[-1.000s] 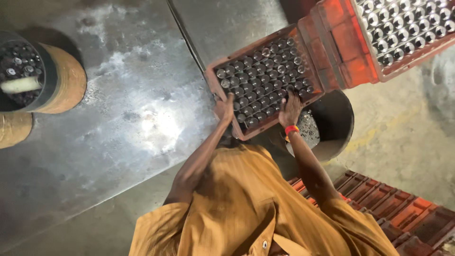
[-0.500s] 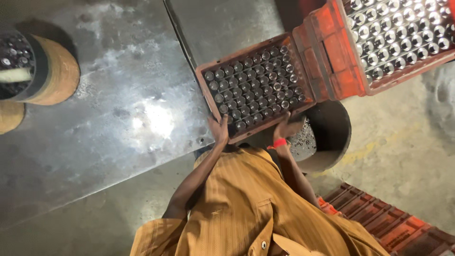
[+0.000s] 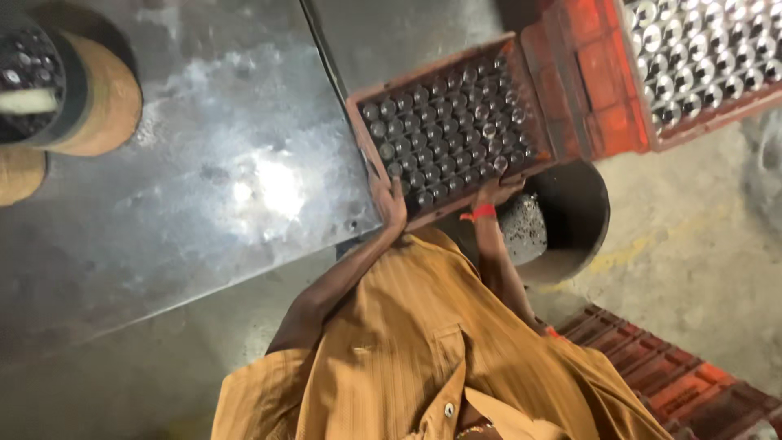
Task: The person uses a cylindrical tool to rub and polish small metal parts arranged in a tray. They repeatedly dip the tool into a bucket and apply it to the parts, then move the tray aside and bring a new one into position.
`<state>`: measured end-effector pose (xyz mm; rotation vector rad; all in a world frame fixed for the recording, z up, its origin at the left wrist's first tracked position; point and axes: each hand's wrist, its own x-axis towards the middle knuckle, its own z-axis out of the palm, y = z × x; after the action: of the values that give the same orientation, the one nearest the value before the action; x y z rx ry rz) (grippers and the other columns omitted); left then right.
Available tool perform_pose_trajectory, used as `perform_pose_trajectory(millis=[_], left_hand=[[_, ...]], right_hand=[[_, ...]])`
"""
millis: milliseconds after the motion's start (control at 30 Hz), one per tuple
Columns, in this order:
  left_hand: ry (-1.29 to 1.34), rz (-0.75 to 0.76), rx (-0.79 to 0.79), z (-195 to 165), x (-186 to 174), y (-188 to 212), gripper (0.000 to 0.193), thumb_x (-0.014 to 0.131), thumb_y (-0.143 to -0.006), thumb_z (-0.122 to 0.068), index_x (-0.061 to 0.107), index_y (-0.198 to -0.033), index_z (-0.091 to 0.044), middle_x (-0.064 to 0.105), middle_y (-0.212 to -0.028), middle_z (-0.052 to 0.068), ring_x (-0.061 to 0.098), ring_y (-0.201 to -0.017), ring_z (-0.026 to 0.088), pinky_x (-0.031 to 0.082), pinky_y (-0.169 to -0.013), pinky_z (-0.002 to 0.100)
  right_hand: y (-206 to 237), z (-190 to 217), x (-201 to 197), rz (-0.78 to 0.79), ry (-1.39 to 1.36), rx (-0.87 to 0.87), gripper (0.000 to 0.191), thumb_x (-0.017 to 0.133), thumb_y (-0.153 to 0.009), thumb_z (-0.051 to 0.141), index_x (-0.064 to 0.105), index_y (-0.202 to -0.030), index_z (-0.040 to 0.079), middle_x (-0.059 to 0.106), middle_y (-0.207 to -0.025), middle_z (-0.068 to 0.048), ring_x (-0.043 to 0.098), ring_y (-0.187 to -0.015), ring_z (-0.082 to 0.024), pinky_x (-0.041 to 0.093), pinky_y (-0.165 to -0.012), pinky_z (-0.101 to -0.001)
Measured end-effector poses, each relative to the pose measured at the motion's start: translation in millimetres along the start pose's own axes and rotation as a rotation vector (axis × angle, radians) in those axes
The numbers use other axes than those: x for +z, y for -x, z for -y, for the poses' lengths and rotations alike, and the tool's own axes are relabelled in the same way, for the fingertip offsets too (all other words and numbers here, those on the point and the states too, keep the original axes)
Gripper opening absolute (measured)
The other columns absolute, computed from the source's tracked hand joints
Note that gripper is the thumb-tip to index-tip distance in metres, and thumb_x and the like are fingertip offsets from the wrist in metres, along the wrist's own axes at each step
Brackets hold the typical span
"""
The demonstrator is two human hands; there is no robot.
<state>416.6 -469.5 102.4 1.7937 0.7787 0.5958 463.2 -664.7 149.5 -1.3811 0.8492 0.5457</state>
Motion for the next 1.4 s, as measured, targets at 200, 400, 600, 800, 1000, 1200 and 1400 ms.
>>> perform_pose_trajectory(millis=[200,400,600,800,1000,1200,1400], left_hand=[[0.034,0.002,-0.454,3.2,0.1,-9.2,0.078,0.08,-0.078,-0.036,0.051,-0.133,0.01,0.062,-0.124,0.032,0.06,-0.116,0.046,0.045,-0.102,0.047],[0.256,-0.139,-0.395,10.8,9.8,-21.2,0.069,0.081,-0.078,-0.033,0.058,-0.126,0.012,0.067,-0.118,0.03,0.063,-0.109,0.047,0.049,-0.098,0.048],[-0.229,-0.097,-0.249,15.6,23.5,-21.7,0.093,0.075,-0.092,-0.05,0.038,-0.148,0.014,0.048,-0.146,0.04,0.049,-0.134,0.052,0.04,-0.113,0.051],[-0.154,-0.004,-0.382,22.6,10.8,-25.1,0.079,0.064,-0.097,-0.048,0.042,-0.142,0.013,0.057,-0.132,0.038,0.056,-0.123,0.051,0.044,-0.106,0.052],[-0.203,0.11,-0.328,15.7,-13.5,-24.3,0.067,0.072,-0.091,-0.046,0.052,-0.128,0.007,0.062,-0.122,0.034,0.059,-0.115,0.049,0.046,-0.098,0.052],[-0.093,-0.018,-0.187,28.6,-112.9,-9.0,0.049,0.069,-0.092,-0.029,0.055,-0.132,-0.003,0.069,-0.12,0.022,0.065,-0.111,0.043,0.051,-0.095,0.048],[-0.15,-0.648,-0.337,98.5,-244.7,69.4,0.039,0.067,-0.091,-0.012,0.058,-0.127,-0.001,0.07,-0.115,0.019,0.067,-0.106,0.036,0.051,-0.096,0.045]], right_hand=[[-25.4,30.1,41.2,-0.109,-0.101,-0.124,0.063,0.065,-0.101,0.038,0.042,-0.148,0.002,0.051,-0.146,-0.021,0.051,-0.136,-0.04,0.039,-0.118,-0.0496],[2.0,-4.3,1.6,-0.056,0.004,-0.011,0.066,0.067,-0.1,0.038,0.041,-0.149,0.002,0.05,-0.148,-0.022,0.05,-0.137,-0.04,0.038,-0.118,-0.0499],[-27.6,12.1,14.6,-0.034,0.033,0.004,0.069,0.069,-0.099,0.038,0.039,-0.149,0.001,0.048,-0.149,-0.022,0.049,-0.138,-0.04,0.038,-0.119,-0.0503],[-17.6,-3.8,8.5,0.014,0.234,0.103,0.072,0.072,-0.099,0.037,0.037,-0.15,0.0,0.047,-0.151,-0.023,0.047,-0.14,-0.04,0.037,-0.119,-0.0506],[-23.6,9.8,36.2,-0.748,0.581,-0.89,0.076,0.074,-0.098,0.037,0.036,-0.151,-0.001,0.046,-0.152,-0.023,0.046,-0.141,-0.04,0.037,-0.12,-0.0509],[7.6,8.6,120.4,0.086,0.554,-1.597,0.07,0.066,-0.108,0.031,0.027,-0.159,0.003,0.035,-0.163,-0.024,0.038,-0.152,-0.039,0.031,-0.128,-0.0516],[51.8,-15.1,243.6,0.678,0.535,-2.218,0.076,0.054,-0.106,0.05,0.023,-0.16,0.007,0.032,-0.166,-0.018,0.035,-0.153,-0.035,0.02,-0.127,-0.0558]])
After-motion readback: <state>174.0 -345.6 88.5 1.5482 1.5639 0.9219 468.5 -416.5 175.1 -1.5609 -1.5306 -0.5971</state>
